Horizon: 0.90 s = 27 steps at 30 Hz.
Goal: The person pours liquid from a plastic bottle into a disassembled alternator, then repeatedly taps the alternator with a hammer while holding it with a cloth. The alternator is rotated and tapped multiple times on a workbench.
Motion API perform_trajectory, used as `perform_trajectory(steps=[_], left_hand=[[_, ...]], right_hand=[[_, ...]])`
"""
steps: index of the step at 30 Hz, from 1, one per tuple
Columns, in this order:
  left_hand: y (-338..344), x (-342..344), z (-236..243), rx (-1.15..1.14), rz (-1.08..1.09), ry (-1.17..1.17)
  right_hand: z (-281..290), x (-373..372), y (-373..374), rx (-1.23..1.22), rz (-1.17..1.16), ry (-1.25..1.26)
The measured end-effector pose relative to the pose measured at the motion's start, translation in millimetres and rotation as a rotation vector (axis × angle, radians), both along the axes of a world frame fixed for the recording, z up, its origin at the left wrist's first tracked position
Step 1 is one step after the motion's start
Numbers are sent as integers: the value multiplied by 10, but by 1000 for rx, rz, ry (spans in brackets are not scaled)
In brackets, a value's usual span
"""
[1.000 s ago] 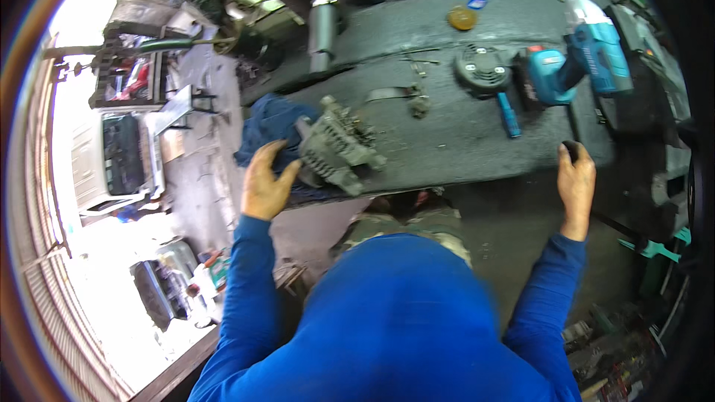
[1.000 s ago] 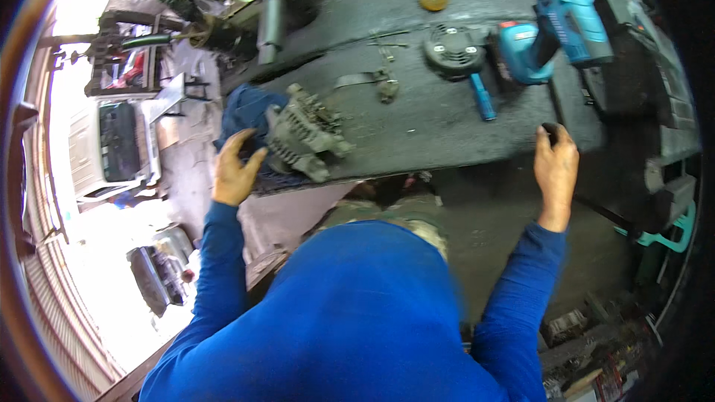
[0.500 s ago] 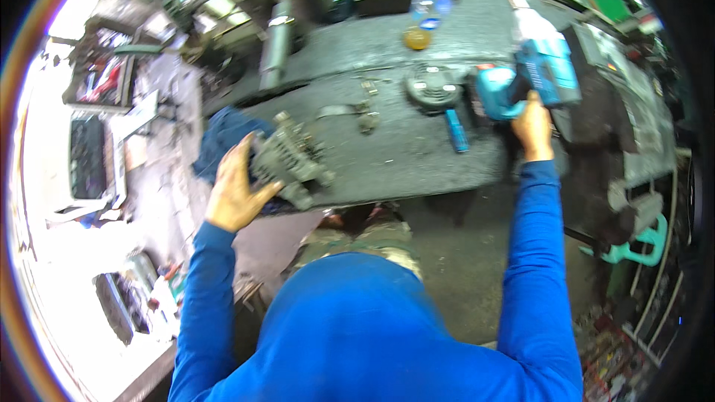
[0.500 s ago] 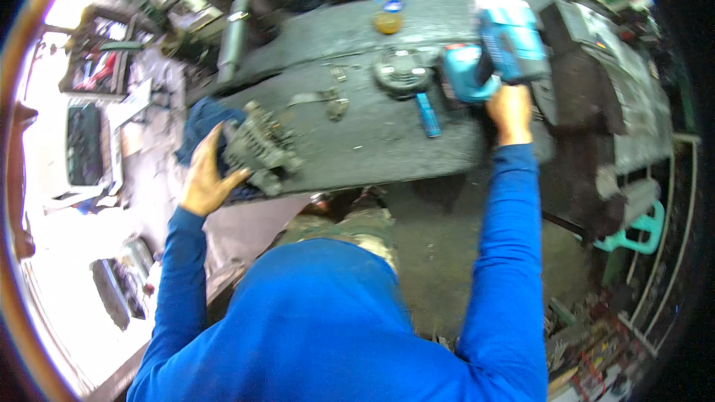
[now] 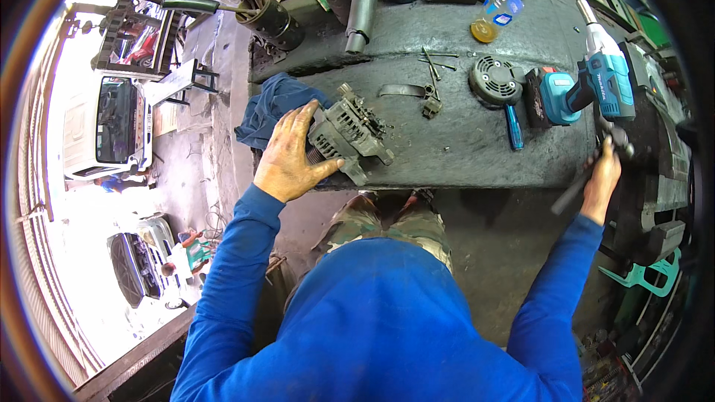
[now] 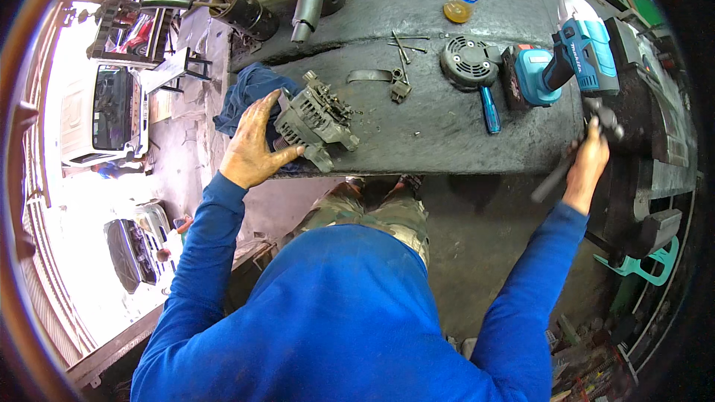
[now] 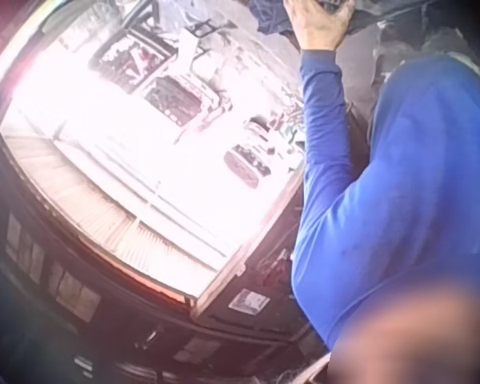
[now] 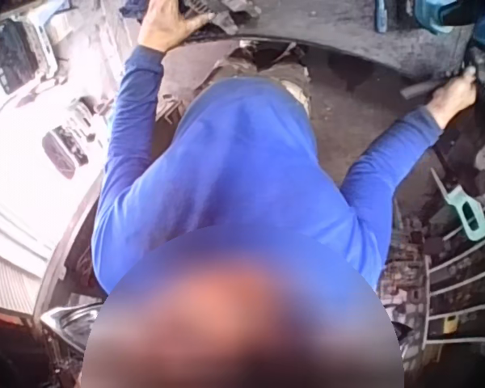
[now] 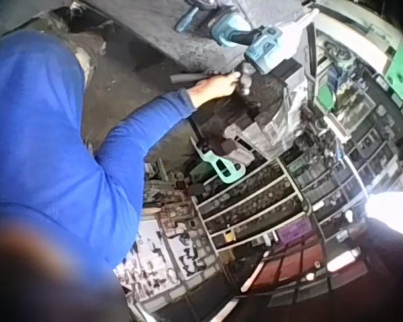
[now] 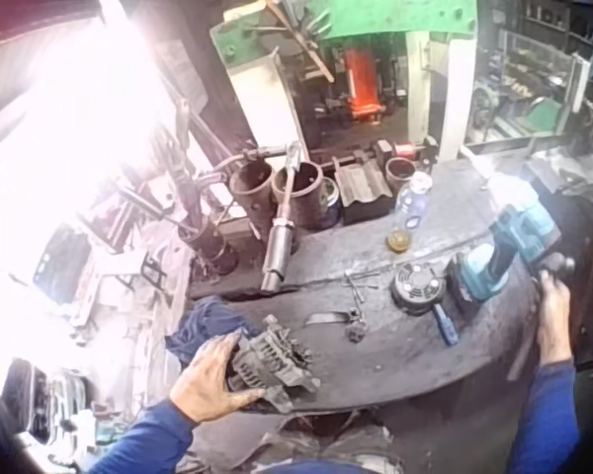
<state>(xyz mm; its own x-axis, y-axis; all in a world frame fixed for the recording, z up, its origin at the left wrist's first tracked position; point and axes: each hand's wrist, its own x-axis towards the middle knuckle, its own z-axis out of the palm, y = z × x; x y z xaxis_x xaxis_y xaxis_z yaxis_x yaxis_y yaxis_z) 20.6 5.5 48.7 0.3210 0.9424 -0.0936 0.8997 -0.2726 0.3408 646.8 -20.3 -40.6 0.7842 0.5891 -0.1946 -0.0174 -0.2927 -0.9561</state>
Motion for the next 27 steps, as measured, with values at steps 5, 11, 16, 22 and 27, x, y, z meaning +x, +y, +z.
perform_trajectory(steps=[5, 11, 16, 22, 27], left_hand=[[216, 253, -17, -25, -57, 331], [674, 378, -89, -285, -200, 430], [964, 265, -166, -393, -290, 273], [840, 209, -263, -197, -408, 229], [853, 175, -282, -215, -458, 150]], right_hand=[[147, -1050, -1105, -82, 207, 73], [124, -2605, -1661, -104, 515, 245], [357, -3443, -1485, -152, 640, 29], [396, -3657, -1231, -134, 641, 162], [357, -3826, -1038, -138, 682, 17]])
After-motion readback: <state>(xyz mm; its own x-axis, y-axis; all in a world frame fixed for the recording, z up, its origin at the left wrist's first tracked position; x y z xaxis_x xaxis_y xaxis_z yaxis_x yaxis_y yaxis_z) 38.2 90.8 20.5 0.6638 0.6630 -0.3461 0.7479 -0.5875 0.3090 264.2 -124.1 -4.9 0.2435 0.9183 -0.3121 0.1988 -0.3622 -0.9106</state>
